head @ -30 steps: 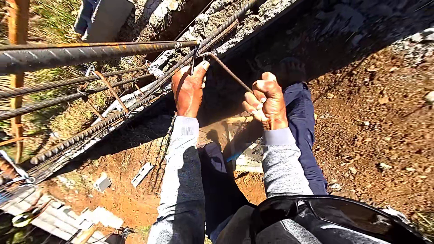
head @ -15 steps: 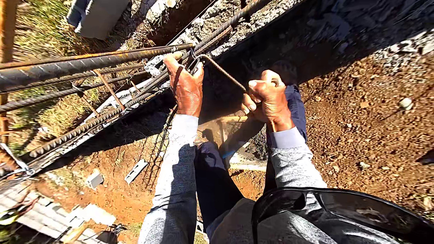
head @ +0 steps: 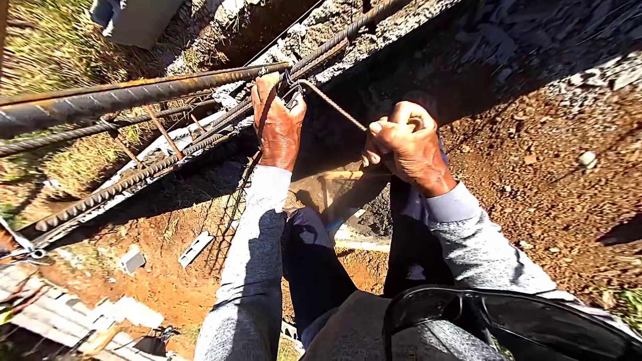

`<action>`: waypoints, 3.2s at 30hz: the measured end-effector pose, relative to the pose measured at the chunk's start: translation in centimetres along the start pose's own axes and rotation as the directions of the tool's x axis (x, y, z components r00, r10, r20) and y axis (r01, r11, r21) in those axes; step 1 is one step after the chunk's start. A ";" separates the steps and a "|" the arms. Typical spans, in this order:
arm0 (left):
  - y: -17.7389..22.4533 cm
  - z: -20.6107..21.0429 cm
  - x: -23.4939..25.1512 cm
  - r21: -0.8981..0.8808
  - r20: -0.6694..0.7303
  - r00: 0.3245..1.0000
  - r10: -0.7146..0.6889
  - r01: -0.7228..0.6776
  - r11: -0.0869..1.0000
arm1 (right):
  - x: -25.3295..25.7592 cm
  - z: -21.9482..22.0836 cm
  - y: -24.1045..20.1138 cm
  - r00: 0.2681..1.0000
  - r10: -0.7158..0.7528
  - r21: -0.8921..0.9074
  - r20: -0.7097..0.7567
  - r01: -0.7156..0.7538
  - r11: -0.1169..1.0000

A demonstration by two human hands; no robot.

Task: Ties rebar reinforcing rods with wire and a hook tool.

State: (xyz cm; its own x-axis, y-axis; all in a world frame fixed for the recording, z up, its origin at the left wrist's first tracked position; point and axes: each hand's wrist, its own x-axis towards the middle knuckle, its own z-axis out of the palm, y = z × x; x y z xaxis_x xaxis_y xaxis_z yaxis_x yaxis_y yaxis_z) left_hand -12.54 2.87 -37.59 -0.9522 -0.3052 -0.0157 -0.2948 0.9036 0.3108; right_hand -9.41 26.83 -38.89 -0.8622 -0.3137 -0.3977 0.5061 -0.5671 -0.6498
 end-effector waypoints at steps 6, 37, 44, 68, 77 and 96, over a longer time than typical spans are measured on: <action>-0.2 0.6 0.0 0.005 -0.046 0.998 0.047 -0.046 0.999 | -0.4 0.2 -0.1 0.998 -0.055 -0.121 0.006 0.055 0.991; -1.2 -0.8 -0.1 -0.161 0.058 0.997 0.059 -0.049 0.986 | -4.0 3.1 3.8 0.845 -0.238 -0.763 0.478 0.534 0.364; -1.0 -1.4 0.2 -0.150 0.095 0.994 0.055 -0.040 0.988 | -4.6 5.7 4.5 0.851 -0.214 -0.830 0.479 0.519 0.206; 4.1 -1.3 -3.4 -0.578 0.492 0.798 -0.347 0.598 0.556 | -4.2 3.6 2.1 0.986 0.125 -0.915 0.106 0.048 0.400; 4.1 -1.7 -3.1 -0.546 0.506 0.792 -0.343 0.601 0.583 | -3.7 3.8 1.6 0.933 0.359 -0.915 -0.013 -0.156 0.373; 5.3 -0.7 -3.2 -0.504 0.515 0.743 -0.426 0.665 0.551 | -1.5 2.6 -1.3 0.765 0.639 -0.852 -0.073 -0.381 0.358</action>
State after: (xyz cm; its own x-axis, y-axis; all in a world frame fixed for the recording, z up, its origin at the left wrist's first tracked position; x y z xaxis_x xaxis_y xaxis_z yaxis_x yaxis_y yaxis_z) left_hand -10.96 8.42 -35.24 -0.6238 -0.4573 -0.6338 -0.7550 0.1431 0.6399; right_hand -8.79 26.07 -35.80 -0.3346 -0.5468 -0.7675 0.5285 0.5654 -0.6333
